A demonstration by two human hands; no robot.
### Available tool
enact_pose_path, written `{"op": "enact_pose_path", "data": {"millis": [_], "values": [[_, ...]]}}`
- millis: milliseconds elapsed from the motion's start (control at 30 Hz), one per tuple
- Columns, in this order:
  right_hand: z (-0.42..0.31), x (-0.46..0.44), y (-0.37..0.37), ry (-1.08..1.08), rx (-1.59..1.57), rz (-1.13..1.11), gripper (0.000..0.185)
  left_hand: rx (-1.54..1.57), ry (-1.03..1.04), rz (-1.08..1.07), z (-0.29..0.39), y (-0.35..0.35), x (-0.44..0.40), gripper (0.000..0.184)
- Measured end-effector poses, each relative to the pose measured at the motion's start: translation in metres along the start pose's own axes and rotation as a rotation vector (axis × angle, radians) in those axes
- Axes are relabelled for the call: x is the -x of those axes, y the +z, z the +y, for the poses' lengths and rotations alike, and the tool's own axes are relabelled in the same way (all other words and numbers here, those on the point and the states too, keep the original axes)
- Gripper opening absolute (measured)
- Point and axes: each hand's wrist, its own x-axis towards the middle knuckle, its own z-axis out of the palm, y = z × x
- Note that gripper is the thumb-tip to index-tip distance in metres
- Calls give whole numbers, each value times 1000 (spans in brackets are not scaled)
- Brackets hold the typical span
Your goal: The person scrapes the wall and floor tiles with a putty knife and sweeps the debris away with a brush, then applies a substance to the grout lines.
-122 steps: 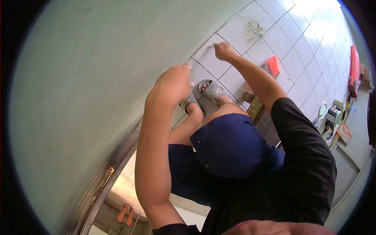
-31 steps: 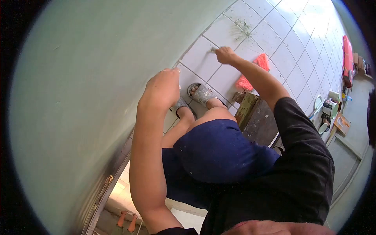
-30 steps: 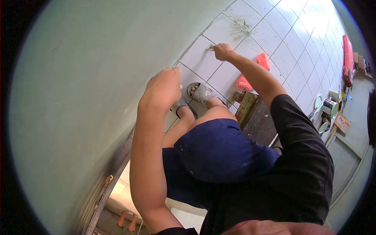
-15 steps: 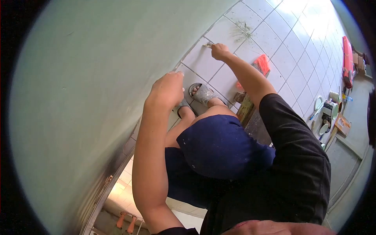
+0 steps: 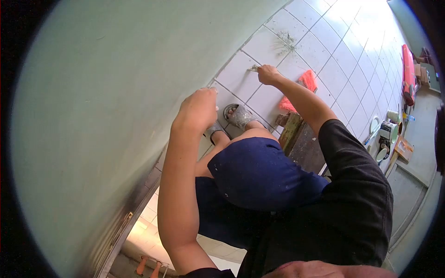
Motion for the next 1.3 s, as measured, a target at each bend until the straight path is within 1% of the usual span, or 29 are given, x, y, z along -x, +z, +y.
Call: {"op": "enact_pose_path", "data": {"millis": [67,100,133,200,267,300,367,433,533,600,667,733,767,867,967,1000,1033,1100,1167,1200,1233,1267,1300], "values": [[-4,-18,2,28,-37,22,26,-14,-17,-27,-7,3,-4,39],[-6,-27,6,52,-76,48,26,-19,-18,-31,-13,7,-9,39],[-9,-7,29,69,-95,15,26,9,15,-32,-16,22,-7,39],[-11,-21,22,71,-98,102,26,28,45,58,-16,10,-9,38],[-13,-18,15,86,-114,173,26,34,-53,-42,-8,2,-4,38],[-13,-22,10,85,-112,171,26,36,-53,-43,-8,-1,-5,38],[-15,-22,26,147,-227,105,27,77,-63,-25,-9,4,0,32],[-15,-17,43,127,-192,93,27,39,-36,-25,-10,10,0,33],[-21,-14,53,218,-306,235,28,0,-15,6,-13,12,0,34],[-23,-51,20,194,-281,219,27,2,-22,19,-13,8,-4,36],[-26,-41,22,189,-265,157,27,108,-84,-43,-7,-1,6,35],[-29,-49,-4,107,-142,142,27,66,-76,-25,-13,1,2,36],[-29,-42,0,70,-98,100,28,29,-70,-24,-16,3,2,36],[-29,-30,22,56,-86,130,29,-26,-66,-56,-20,0,-3,37],[-9,-36,20,128,-155,175,31,2,-36,-16,-14,5,-7,38],[-8,-40,-2,221,-215,144,29,-7,-20,-21,-8,5,-7,38],[-12,-45,-21,308,-273,120,28,50,-23,-14,-2,1,-7,39],[-27,-39,-30,235,-321,176,28,104,-1,0,8,-1,-7,40],[-52,-2,-47,82,-304,220,30,87,91,137,4,5,-16,44],[-60,18,-53,1,-396,217,35,84,108,159,4,5,-17,44],[-66,34,-58,-41,-437,139,40,82,153,226,5,6,-18,49],[-71,53,-61,-78,-507,113,45,79,204,287,9,5,-19,53],[-72,70,-61,-128,-655,96,47,72,233,291,17,3,-18,53]]}}
